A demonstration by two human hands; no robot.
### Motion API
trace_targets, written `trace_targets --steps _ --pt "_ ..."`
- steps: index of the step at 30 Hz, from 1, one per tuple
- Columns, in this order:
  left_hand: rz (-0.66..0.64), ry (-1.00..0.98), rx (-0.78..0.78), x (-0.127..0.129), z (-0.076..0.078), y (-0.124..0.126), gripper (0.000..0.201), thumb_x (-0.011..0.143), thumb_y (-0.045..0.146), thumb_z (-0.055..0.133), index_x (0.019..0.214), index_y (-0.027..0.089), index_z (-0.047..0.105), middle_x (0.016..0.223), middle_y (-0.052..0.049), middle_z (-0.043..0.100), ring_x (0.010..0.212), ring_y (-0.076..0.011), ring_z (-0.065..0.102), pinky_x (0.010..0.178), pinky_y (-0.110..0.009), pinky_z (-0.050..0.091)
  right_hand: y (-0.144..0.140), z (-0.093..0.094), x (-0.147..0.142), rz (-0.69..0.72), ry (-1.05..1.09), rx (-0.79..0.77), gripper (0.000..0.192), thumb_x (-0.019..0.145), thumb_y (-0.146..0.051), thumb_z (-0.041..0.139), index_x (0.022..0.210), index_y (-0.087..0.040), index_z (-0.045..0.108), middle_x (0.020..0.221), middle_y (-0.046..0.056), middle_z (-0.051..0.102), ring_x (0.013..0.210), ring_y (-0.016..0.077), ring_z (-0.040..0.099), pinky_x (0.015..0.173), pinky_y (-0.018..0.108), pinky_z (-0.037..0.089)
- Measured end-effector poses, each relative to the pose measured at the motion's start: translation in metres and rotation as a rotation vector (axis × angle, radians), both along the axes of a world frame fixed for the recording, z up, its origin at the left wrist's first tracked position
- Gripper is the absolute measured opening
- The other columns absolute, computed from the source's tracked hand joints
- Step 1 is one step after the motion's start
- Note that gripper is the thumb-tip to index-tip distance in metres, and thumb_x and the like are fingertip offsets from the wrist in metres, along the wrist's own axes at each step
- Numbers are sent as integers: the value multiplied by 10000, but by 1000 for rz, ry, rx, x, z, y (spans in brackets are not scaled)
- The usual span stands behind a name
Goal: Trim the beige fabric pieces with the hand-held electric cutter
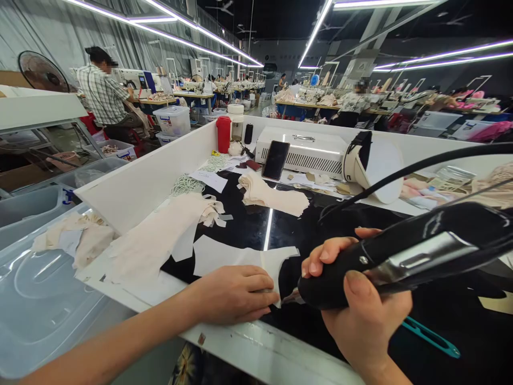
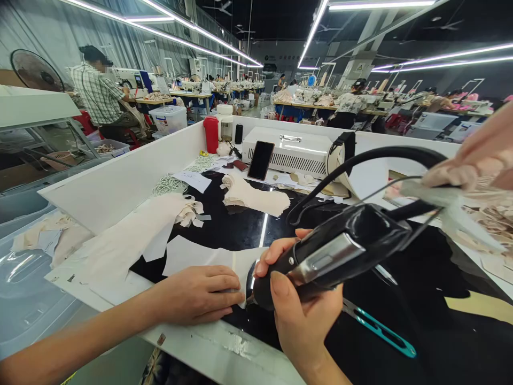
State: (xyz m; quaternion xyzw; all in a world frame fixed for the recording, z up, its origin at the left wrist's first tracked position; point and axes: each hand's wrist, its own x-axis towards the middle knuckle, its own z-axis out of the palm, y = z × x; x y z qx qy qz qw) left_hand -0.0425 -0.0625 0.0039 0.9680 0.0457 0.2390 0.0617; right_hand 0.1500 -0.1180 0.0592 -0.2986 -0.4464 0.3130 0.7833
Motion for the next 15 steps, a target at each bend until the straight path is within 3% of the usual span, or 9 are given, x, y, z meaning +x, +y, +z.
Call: trace_targets --steps 15 --pt "-9 -24 26 0 -1 1 237 1119 205 512 1232 85 683 1080 -116 721 1053 -232 689 1036 -329 578 -1 -2 -3 12 -4 -1 404 855 -363 884 1178 -281 655 800 -28 675 601 162 650 541 314 604"
